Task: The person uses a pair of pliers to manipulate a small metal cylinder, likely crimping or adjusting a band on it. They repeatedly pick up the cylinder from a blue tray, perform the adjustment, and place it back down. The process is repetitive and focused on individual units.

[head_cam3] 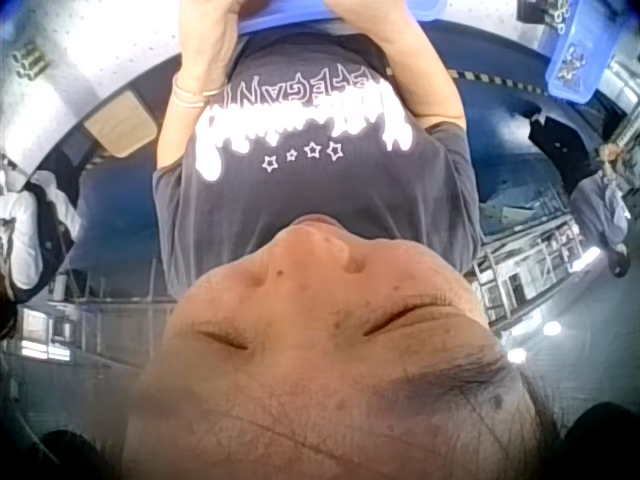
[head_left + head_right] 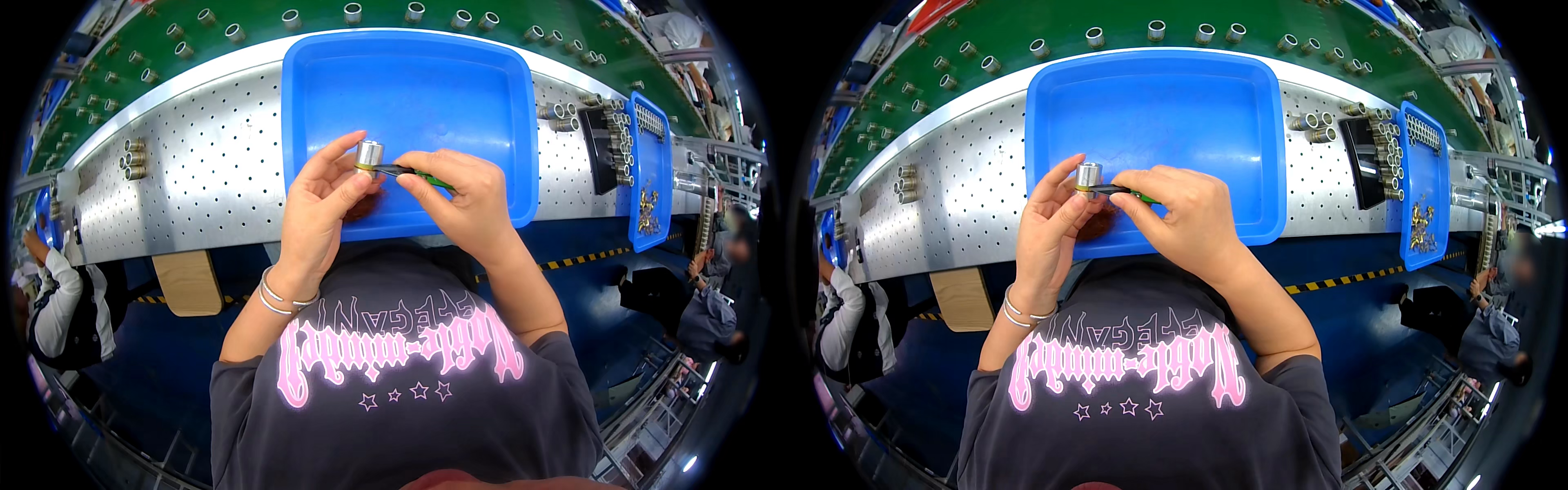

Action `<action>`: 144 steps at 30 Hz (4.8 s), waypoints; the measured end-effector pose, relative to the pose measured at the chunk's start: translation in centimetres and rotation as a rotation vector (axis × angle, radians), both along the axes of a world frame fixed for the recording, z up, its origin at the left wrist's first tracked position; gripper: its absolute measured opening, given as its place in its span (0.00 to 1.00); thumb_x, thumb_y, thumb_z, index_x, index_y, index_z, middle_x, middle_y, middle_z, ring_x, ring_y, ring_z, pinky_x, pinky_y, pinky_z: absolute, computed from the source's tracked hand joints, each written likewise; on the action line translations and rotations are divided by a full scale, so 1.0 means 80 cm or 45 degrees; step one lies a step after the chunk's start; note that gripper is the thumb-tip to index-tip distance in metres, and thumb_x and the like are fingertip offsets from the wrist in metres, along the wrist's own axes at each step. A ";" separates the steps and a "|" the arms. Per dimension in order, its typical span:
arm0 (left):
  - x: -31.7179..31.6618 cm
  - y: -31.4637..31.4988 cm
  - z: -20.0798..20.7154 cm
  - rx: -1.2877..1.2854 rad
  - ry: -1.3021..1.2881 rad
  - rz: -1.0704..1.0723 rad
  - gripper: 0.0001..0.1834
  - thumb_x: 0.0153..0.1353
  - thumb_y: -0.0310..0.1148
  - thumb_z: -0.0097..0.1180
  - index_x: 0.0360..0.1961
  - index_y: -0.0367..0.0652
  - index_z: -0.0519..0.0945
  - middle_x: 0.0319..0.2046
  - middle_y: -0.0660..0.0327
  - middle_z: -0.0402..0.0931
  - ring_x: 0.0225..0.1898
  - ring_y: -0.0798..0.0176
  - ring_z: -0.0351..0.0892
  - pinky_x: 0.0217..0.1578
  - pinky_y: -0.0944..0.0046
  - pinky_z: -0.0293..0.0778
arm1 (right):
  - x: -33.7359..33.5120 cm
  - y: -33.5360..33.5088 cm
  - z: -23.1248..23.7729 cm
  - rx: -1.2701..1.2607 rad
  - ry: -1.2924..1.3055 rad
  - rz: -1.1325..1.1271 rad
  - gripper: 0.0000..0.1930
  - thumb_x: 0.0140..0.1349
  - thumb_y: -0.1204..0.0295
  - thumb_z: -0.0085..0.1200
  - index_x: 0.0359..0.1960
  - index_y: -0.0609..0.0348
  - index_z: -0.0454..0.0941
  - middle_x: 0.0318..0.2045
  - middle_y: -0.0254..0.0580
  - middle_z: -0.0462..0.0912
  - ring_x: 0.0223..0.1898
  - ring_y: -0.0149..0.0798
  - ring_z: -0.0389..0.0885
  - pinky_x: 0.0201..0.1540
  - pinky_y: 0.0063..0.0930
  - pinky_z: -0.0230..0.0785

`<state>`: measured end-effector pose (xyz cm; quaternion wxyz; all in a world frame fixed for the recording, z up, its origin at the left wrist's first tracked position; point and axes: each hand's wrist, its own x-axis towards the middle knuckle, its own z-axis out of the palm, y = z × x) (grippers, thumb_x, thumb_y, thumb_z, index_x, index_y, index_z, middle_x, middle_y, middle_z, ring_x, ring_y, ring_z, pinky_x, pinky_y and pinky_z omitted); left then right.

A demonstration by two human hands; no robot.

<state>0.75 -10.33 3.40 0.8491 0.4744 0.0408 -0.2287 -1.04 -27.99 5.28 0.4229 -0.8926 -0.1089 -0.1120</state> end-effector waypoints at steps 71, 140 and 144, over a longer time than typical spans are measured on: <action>0.001 -0.004 -0.010 0.153 -0.131 -0.183 0.23 0.61 0.25 0.48 0.58 0.33 0.64 0.40 0.57 0.76 0.38 0.68 0.77 0.42 0.71 0.73 | 0.004 0.009 -0.008 0.374 0.065 0.048 0.10 0.48 0.83 0.54 0.33 0.61 0.71 0.33 0.43 0.77 0.32 0.46 0.78 0.32 0.28 0.70; 0.001 -0.007 -0.003 0.095 -0.159 0.006 0.25 0.55 0.22 0.56 0.55 0.37 0.66 0.44 0.51 0.75 0.44 0.63 0.76 0.46 0.68 0.72 | 0.003 -0.001 -0.009 0.307 0.177 -0.049 0.07 0.52 0.71 0.59 0.32 0.57 0.79 0.22 0.40 0.79 0.18 0.31 0.73 0.22 0.21 0.63; 0.002 -0.005 0.002 0.134 -0.171 -0.004 0.19 0.55 0.23 0.56 0.49 0.36 0.68 0.42 0.53 0.74 0.42 0.64 0.75 0.46 0.66 0.71 | 0.002 -0.007 0.004 0.750 0.441 -0.083 0.08 0.55 0.72 0.58 0.34 0.61 0.76 0.25 0.37 0.79 0.20 0.25 0.72 0.23 0.16 0.62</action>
